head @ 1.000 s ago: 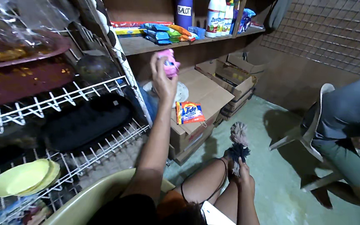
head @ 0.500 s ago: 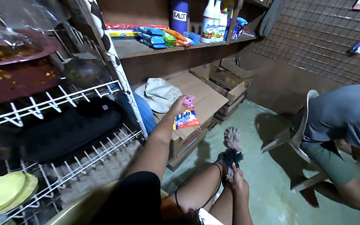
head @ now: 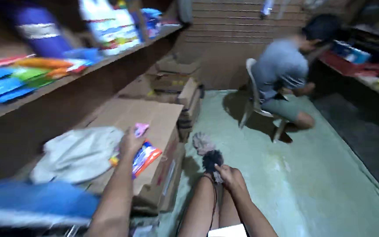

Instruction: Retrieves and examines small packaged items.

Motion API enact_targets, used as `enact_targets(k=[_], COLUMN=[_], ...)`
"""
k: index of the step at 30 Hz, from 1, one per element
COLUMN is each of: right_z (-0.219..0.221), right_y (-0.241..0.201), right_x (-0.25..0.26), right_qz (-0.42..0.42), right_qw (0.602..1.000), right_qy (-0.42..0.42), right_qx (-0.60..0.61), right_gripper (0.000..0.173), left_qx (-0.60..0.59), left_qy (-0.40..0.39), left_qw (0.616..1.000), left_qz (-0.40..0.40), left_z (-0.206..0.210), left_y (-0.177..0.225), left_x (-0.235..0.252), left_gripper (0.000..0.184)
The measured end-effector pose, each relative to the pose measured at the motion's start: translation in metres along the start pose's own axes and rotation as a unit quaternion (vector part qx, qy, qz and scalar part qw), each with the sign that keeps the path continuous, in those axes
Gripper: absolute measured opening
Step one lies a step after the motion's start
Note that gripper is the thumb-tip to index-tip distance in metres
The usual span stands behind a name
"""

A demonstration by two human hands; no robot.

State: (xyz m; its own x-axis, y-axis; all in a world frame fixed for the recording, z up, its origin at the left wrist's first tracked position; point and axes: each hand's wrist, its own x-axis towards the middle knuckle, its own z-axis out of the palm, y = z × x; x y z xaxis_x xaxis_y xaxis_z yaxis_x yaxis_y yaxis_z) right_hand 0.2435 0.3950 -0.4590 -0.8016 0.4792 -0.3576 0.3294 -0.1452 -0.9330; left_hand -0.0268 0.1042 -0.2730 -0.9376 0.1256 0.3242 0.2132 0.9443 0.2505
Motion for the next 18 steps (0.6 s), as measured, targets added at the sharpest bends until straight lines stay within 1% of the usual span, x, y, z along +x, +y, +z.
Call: enact_targets(k=[1, 2, 3, 4, 9, 13, 18], right_z=[-0.001, -0.001, -0.002, -0.001, 0.003, 0.005, 0.002], right_y=[-0.003, -0.007, -0.011, -0.013, -0.006, -0.005, -0.008], right_x=[-0.004, -0.007, -0.008, -0.008, 0.001, 0.003, 0.004], right_qz=[0.002, 0.008, 0.009, 0.008, -0.006, 0.004, 0.015], right_qw=[1.0, 1.0, 1.0, 1.0, 0.999, 0.999, 0.998], right_qy=[0.0, -0.004, -0.005, -0.007, -0.032, -0.044, -0.058], right_qx=[0.001, 0.004, 0.004, 0.003, -0.008, -0.025, -0.028], right_gripper=[0.038, 0.037, 0.037, 0.037, 0.037, 0.042, 0.045], left_qx=[-0.063, -0.094, -0.108, -0.112, -0.086, -0.098, -0.103], left_qy=[0.015, -0.025, -0.047, -0.051, -0.042, -0.035, -0.034], left_qw=[0.997, 0.995, 0.992, 0.991, 0.986, 0.984, 0.974], left_qz=[0.031, 0.034, 0.035, 0.044, 0.136, 0.145, 0.197], left_z=[0.027, 0.035, 0.038, 0.038, 0.036, 0.041, 0.044], left_y=[-0.022, -0.033, -0.037, -0.039, -0.038, -0.039, -0.04], left_x=[0.015, 0.024, 0.029, 0.03, 0.026, 0.027, 0.025], left_gripper=[0.056, 0.062, 0.065, 0.064, 0.053, 0.05, 0.049])
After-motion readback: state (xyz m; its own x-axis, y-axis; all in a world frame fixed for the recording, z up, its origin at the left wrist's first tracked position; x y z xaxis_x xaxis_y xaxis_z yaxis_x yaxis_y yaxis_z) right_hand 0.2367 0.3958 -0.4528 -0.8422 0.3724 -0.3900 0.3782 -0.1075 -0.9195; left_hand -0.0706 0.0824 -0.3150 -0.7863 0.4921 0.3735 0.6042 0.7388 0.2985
